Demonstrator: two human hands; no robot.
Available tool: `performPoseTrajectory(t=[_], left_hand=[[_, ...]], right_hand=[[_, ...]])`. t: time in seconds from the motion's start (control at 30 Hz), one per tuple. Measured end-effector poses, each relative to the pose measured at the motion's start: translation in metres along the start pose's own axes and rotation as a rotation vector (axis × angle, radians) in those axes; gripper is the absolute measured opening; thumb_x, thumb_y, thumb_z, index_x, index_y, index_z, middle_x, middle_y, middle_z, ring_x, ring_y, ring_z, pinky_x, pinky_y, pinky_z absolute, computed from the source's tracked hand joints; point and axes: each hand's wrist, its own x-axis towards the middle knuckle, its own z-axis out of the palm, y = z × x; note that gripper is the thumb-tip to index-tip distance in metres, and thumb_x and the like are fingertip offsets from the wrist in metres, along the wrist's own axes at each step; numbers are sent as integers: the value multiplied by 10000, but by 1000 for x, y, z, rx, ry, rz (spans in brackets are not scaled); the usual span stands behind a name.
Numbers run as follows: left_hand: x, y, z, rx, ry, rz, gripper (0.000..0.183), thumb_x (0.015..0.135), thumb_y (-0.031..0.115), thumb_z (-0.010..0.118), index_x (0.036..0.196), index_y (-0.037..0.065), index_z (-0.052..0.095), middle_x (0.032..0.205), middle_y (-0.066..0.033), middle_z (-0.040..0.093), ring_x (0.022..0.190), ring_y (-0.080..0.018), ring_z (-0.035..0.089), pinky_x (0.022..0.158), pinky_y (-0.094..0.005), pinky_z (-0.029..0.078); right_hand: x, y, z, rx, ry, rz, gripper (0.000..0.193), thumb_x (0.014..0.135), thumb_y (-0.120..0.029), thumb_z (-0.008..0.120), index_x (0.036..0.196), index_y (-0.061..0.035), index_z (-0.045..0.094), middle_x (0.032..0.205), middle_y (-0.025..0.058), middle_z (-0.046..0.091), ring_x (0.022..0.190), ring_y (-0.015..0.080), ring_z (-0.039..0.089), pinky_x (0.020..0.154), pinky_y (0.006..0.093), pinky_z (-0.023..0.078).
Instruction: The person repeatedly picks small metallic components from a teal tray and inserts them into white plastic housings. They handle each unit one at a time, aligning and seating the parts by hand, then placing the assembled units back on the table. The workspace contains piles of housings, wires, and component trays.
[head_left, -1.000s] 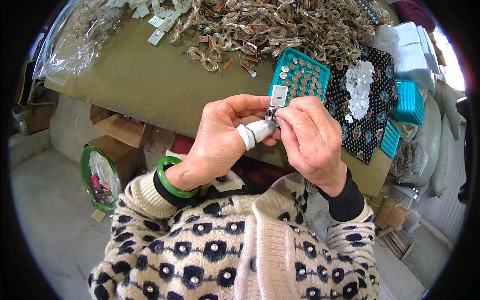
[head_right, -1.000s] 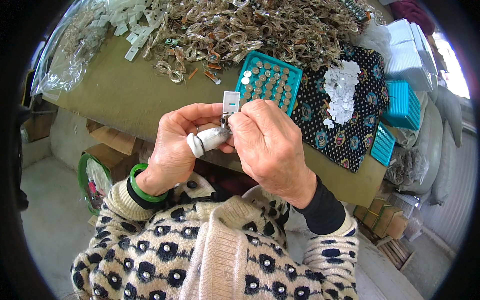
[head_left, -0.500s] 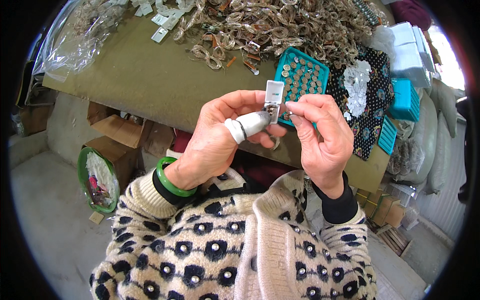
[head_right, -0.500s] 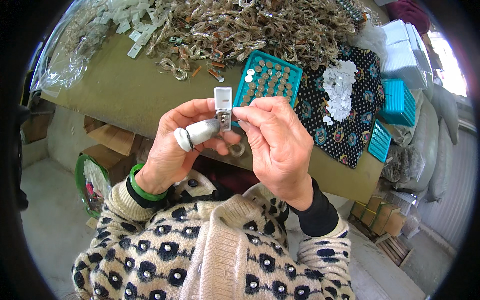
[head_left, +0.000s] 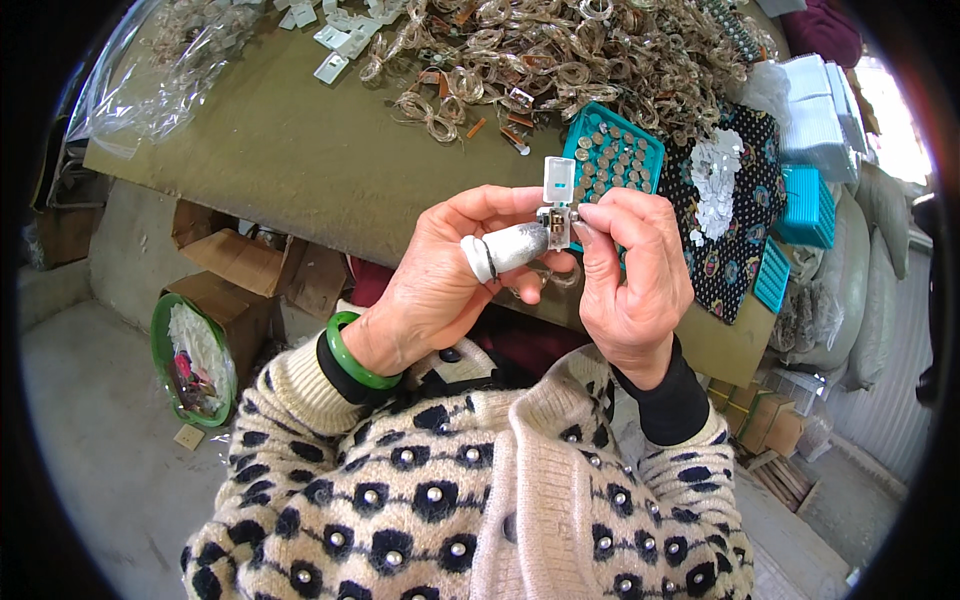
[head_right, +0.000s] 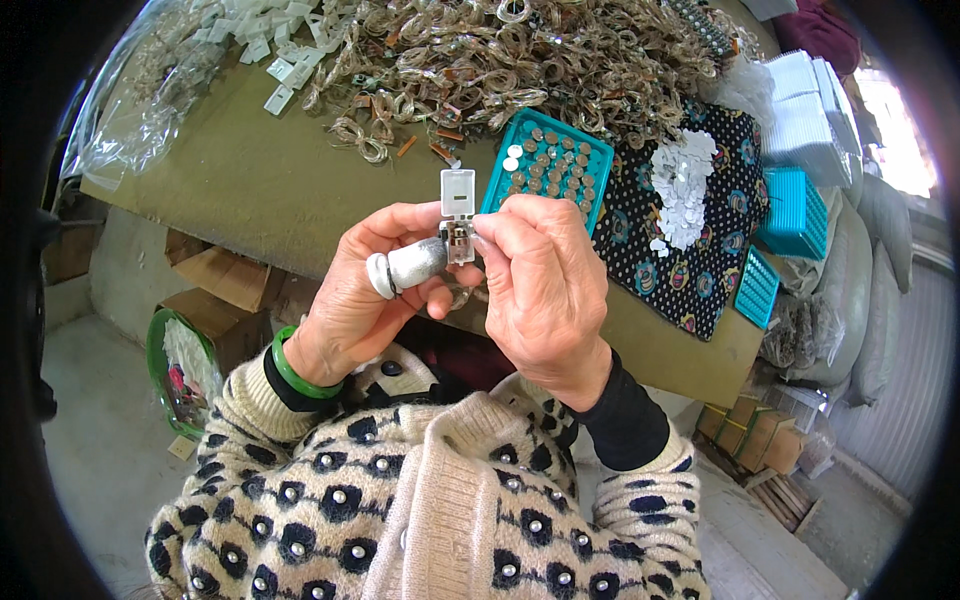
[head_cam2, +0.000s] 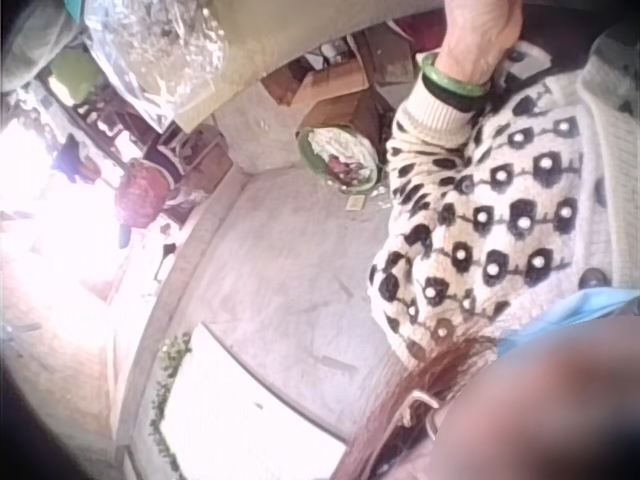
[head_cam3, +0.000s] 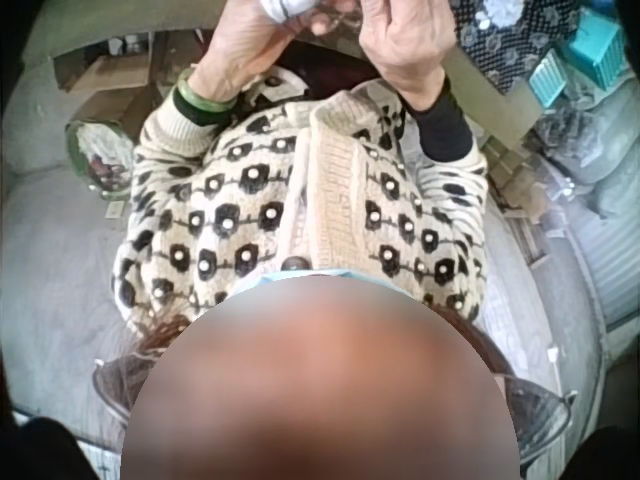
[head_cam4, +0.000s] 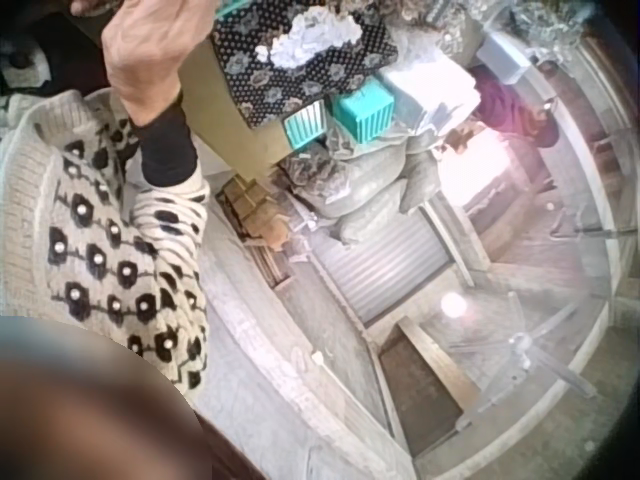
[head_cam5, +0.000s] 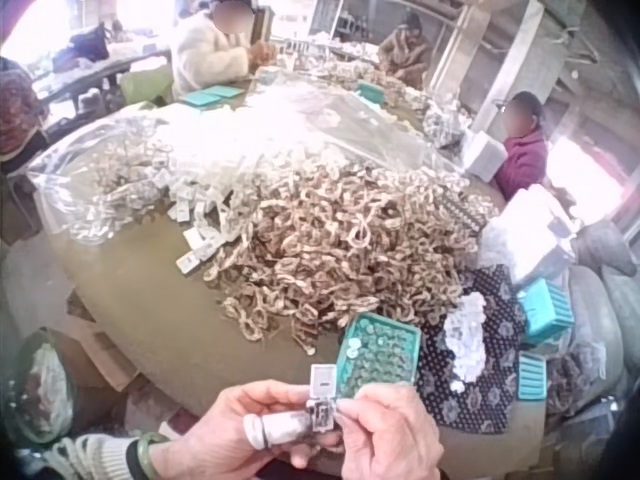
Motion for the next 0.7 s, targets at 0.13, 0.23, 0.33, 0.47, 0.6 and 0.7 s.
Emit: performPoseTrajectory(t=[0.13, 0.23, 0.33, 0.47, 0.6, 0.7], left_hand=[[1, -1, 1, 75, 20, 9, 282, 939, 65, 630, 1206, -16, 585, 1046, -154, 685, 833, -207, 712, 541, -240, 556], [1, -2, 1, 70, 25, 17, 252, 936, 55, 631, 1174, -18, 590, 999, -151, 687, 815, -194, 713, 509, -221, 538], [-1, -1, 2, 86, 34, 15, 215, 937, 41, 625, 1142, -19, 606, 963, -149, 688, 800, -192, 712, 503, -218, 535], [-2, 1, 6, 154, 32, 17, 185, 935, 28, 622, 1113, -24, 627, 936, -141, 692, 788, -188, 709, 530, -220, 549], [-3, 0, 11, 306, -41, 97, 194, 920, 31, 629, 1111, -5, 620, 1011, -183, 666, 767, -238, 707, 550, -268, 585], [-5, -3, 15, 372, -99, 147, 202, 905, 51, 663, 1096, 0, 621, 1004, -176, 660, 771, -234, 707, 592, -278, 601]], right_hand=[[-1, 0, 3, -1, 4, 0, 260, 749, 86, 726, 981, 20, 628, 907, 142, 605, 754, 279, 617, 617, 352, 509], [-2, -2, -1, 38, -74, 37, 179, 815, 63, 701, 968, 6, 626, 897, 134, 627, 771, 256, 630, 672, 320, 524], [0, 0, -6, 120, -169, 77, 158, 823, 62, 687, 957, 13, 618, 881, 138, 620, 753, 252, 625, 661, 323, 521], [4, 2, -15, 450, -257, 292, 138, 860, 46, 667, 968, 7, 591, 949, 106, 599, 799, 196, 599, 700, 303, 516], [1, -6, -24, 1262, -212, 975, 256, 880, -28, 697, 1071, -15, 528, 1052, 66, 559, 896, 141, 568, 759, 280, 509], [0, -11, -27, 1411, -166, 1053, 362, 869, -74, 725, 1140, -26, 490, 1060, 71, 561, 921, 148, 576, 751, 286, 519]])
